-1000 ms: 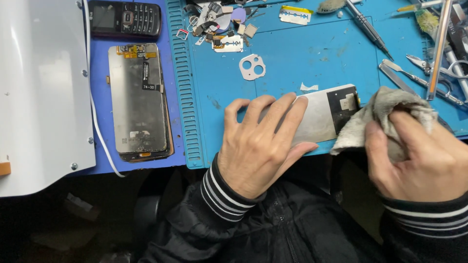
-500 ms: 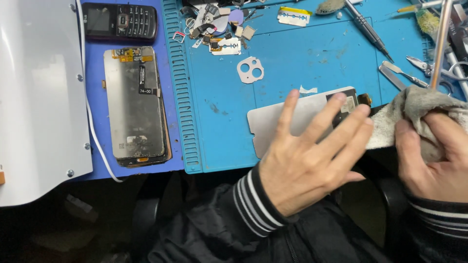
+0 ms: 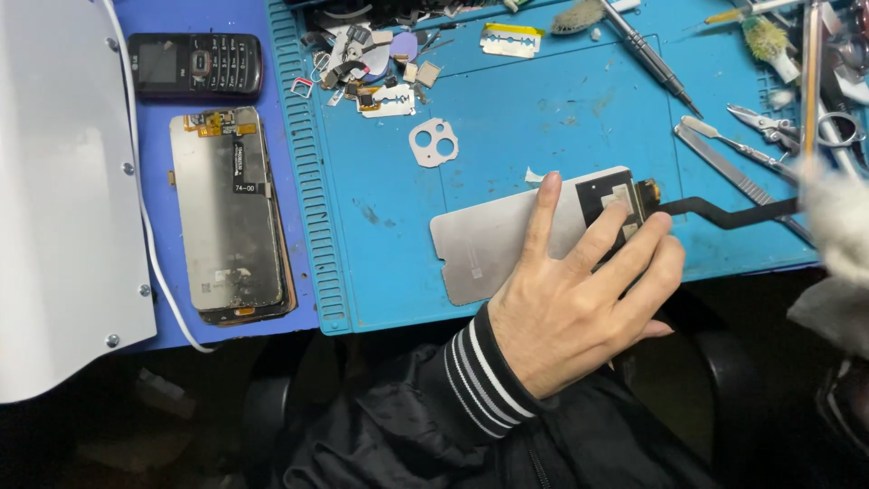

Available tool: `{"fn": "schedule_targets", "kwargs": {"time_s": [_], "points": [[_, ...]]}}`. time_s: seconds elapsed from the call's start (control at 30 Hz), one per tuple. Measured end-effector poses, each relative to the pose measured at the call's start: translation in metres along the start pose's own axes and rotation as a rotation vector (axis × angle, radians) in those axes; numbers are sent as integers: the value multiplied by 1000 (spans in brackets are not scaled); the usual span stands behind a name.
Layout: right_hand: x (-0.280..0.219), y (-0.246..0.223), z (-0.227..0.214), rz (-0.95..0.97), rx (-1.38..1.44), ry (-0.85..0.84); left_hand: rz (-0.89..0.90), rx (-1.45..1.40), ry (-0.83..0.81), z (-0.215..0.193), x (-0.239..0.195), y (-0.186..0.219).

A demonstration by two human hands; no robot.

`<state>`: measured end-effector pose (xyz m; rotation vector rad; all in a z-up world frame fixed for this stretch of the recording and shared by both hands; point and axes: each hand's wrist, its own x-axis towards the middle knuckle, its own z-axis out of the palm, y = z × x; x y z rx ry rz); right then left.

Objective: Cleaning a smartphone screen component with a cloth and cleaning solution at a repair workbench.

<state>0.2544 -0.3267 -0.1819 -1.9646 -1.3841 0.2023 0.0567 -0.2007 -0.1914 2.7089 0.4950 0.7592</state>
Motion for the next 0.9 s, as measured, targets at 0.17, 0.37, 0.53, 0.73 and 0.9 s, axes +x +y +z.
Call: {"fn": "schedule_targets", "kwargs": {"time_s": [0.17,0.37,0.53,0.73,0.9], "points": [[-6,0,-2,-24,-2,9,12,19,18,-3,-1,1],[-5,-14,-3,-50,-16,26,27,73,119,-3,-9,7],[24,-65,5,-295,-247,-35,50,153,132,9,-15,15],[52,-80,22,-440,-371,-220,189,234,211,-29,-17,10],[51,-84,29,-432,-479,-288,-50,34,180,-49,-34,-21]]}}
